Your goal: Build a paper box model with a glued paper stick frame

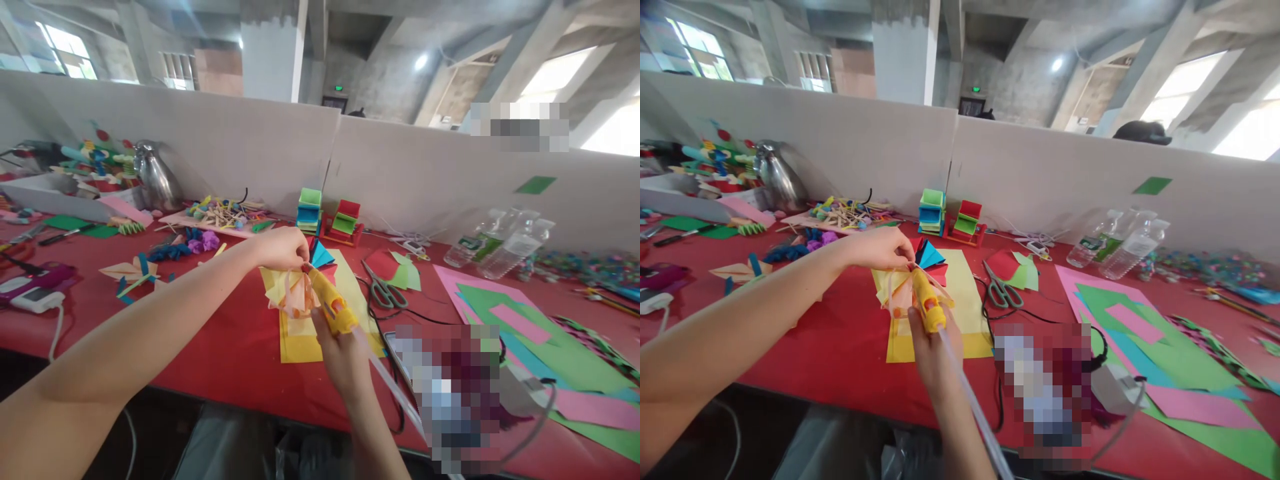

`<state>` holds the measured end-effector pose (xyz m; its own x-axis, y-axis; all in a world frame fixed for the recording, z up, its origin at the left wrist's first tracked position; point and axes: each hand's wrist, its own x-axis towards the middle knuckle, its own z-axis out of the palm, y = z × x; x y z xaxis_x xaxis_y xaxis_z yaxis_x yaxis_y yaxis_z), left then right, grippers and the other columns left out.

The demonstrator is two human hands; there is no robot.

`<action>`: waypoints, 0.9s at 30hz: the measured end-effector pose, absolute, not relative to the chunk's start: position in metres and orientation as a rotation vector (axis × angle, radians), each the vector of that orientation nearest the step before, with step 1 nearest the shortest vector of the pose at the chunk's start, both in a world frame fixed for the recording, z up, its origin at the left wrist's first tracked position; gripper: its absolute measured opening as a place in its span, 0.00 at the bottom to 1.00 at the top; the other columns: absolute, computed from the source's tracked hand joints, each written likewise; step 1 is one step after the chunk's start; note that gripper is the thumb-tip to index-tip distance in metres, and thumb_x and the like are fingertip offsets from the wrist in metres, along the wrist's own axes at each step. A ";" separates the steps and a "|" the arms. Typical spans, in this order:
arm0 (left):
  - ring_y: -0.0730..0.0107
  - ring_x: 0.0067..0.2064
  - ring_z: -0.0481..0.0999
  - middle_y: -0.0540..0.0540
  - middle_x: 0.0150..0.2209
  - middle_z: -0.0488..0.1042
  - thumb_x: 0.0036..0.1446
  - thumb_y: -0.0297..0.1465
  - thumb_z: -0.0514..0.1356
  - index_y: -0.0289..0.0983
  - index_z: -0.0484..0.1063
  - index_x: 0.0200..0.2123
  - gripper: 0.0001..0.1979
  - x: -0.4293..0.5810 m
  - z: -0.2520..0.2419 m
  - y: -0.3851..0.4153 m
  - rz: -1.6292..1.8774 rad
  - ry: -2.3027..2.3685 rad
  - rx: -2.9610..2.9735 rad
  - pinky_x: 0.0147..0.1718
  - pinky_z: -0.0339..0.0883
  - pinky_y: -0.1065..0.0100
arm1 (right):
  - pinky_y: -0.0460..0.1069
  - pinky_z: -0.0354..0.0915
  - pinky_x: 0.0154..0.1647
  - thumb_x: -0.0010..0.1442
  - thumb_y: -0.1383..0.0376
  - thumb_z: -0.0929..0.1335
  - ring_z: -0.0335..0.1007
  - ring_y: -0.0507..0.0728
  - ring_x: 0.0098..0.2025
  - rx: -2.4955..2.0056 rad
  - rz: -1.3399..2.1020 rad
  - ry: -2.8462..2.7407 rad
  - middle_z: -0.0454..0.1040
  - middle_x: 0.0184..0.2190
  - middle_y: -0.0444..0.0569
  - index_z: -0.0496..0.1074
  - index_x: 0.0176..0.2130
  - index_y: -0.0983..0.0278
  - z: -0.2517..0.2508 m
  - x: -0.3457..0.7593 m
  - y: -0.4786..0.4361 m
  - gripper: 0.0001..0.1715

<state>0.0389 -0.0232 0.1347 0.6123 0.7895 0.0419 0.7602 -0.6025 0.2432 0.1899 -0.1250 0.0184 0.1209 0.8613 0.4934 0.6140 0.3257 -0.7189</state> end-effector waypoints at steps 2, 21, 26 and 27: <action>0.70 0.32 0.74 0.47 0.32 0.79 0.46 0.29 0.57 0.38 0.78 0.31 0.10 0.039 0.133 -0.023 0.225 1.274 2.640 0.26 0.58 0.73 | 0.49 0.63 0.30 0.59 0.54 0.61 0.70 0.58 0.33 -1.423 0.237 -1.647 0.72 0.30 0.50 0.69 0.38 0.64 0.016 0.186 -0.125 0.18; 0.69 0.30 0.73 0.46 0.30 0.78 0.47 0.29 0.56 0.38 0.78 0.31 0.11 0.042 0.130 -0.029 0.259 1.286 2.653 0.25 0.56 0.71 | 0.47 0.54 0.21 0.60 0.48 0.56 0.68 0.58 0.26 -1.664 0.013 -1.682 0.69 0.27 0.48 0.61 0.30 0.61 0.010 0.177 -0.136 0.21; 0.70 0.29 0.72 0.46 0.30 0.78 0.47 0.29 0.56 0.38 0.78 0.31 0.11 0.042 0.130 -0.030 0.264 1.279 2.652 0.25 0.56 0.71 | 0.47 0.54 0.21 0.59 0.47 0.57 0.68 0.58 0.26 -1.671 0.032 -1.681 0.69 0.27 0.48 0.61 0.30 0.61 0.010 0.177 -0.135 0.21; 0.70 0.29 0.72 0.46 0.30 0.78 0.47 0.29 0.56 0.38 0.78 0.31 0.11 0.041 0.130 -0.030 0.264 1.277 2.651 0.25 0.56 0.71 | 0.47 0.53 0.21 0.59 0.47 0.57 0.68 0.58 0.26 -1.671 0.033 -1.680 0.69 0.27 0.48 0.61 0.30 0.61 0.010 0.176 -0.136 0.21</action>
